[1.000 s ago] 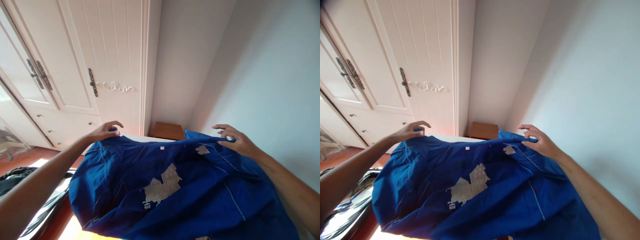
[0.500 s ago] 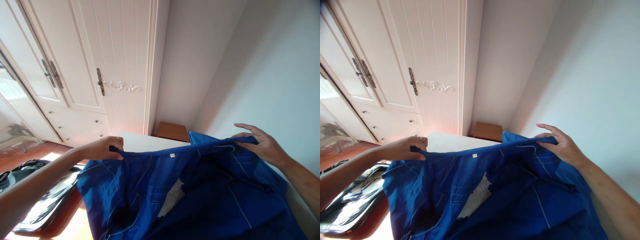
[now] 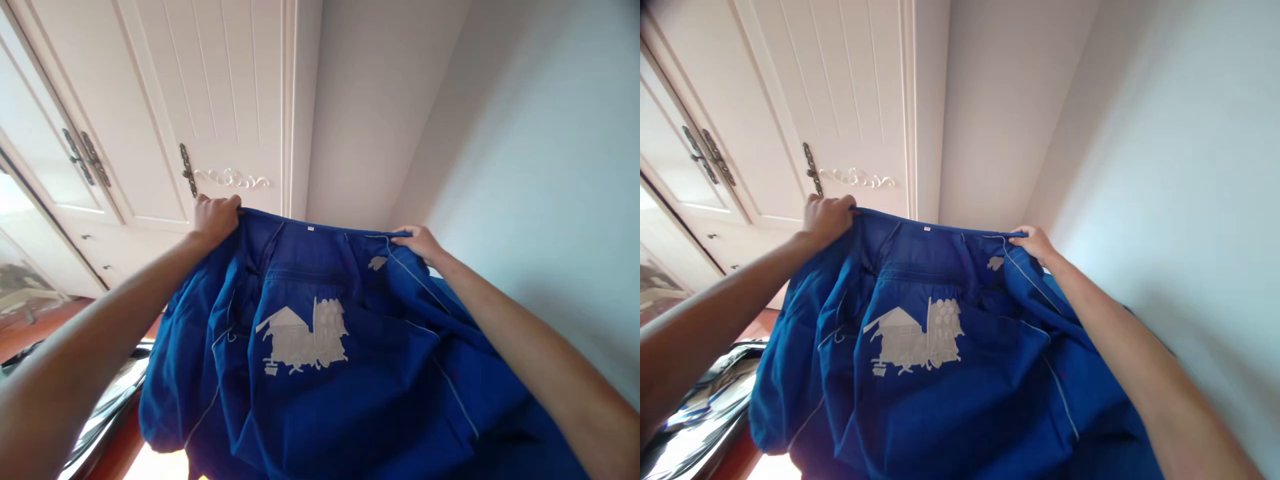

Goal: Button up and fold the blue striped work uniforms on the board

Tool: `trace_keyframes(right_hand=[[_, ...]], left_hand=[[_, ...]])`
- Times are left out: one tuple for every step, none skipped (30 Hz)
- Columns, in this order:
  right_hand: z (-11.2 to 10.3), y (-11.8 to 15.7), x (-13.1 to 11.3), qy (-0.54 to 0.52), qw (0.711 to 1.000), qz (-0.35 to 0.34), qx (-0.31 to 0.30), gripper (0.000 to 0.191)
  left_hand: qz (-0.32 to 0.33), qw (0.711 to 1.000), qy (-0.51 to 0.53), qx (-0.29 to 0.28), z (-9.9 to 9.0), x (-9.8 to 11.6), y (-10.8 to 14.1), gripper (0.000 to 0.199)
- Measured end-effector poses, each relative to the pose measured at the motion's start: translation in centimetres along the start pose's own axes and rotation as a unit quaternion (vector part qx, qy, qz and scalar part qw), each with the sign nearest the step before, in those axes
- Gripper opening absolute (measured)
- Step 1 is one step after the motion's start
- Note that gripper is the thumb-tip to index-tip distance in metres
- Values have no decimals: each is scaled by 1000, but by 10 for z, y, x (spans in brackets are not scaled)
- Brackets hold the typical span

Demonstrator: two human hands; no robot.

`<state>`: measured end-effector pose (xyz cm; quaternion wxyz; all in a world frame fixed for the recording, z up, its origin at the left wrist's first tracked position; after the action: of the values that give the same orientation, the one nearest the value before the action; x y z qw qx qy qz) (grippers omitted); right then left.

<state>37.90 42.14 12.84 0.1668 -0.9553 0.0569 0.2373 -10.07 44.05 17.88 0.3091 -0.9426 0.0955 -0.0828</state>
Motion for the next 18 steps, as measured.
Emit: trace_keyframes(right_hand=[[18, -12, 3, 46, 999, 7, -7, 22], [36, -21, 7, 82, 996, 14, -14, 18], [54, -28, 11, 109, 994, 22, -22, 17], [72, -32, 17, 125, 991, 31, -28, 17], [88, -35, 22, 142, 988, 39, -35, 19], [103, -36, 28, 156, 986, 46, -42, 22], [115, -37, 34, 167, 983, 52, -49, 24], [124, -38, 40, 173, 982, 54, -56, 26], [131, -38, 46, 174, 981, 55, -65, 26], [135, -39, 52, 172, 981, 53, -74, 27], [135, -38, 58, 167, 981, 52, -84, 28], [134, -37, 64, 158, 982, 52, -94, 30], [130, -34, 70, 148, 982, 54, -104, 35], [124, -29, 77, 136, 983, 58, -113, 41], [117, -22, 85, 123, 983, 64, -120, 46], [108, -12, 94, 111, 983, 71, -126, 48], [100, 0, 105, 100, 983, 79, -132, 48], [90, 13, 116, 88, 983, 86, -135, 47]], left_hand=[[2, 999, 3, -35, 21, 3, -7, 39], [-2, 998, 10, -67, 44, 6, -11, 38], [-8, 996, 18, -87, 67, 9, -12, 35], [-15, 995, 24, -99, 90, 13, -10, 32], [-26, 993, 30, -110, 114, 15, -6, 30], [-42, 990, 37, -126, 138, 16, 0, 28], [-62, 986, 45, -146, 161, 14, 7, 27], [-80, 981, 55, -166, 182, 10, 14, 29], [-99, 975, 68, -186, 200, 4, 23, 33], [-118, 968, 82, -204, 215, -6, 31, 38], [-138, 961, 97, -218, 225, -18, 39, 42], [-160, 954, 111, -229, 231, -33, 47, 46], [-180, 946, 126, -238, 234, -50, 56, 50], [-197, 939, 143, -242, 234, -66, 64, 55], [-207, 933, 164, -244, 232, -81, 71, 60], [-211, 928, 188, -242, 228, -95, 78, 64], [-212, 925, 214, -233, 221, -107, 83, 66], [-212, 922, 240, -218, 213, -118, 88, 68]])
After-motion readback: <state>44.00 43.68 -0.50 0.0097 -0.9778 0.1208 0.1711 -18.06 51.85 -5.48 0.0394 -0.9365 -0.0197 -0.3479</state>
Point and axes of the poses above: each hand's wrist, its own y-axis away from the middle knuckle, its own z-axis out of the palm, x = y × z, the point moved 8 cm from there along -y, towards the middle knuckle, and after that the axes turned 9 degrees about y, right-handed, at the moved point
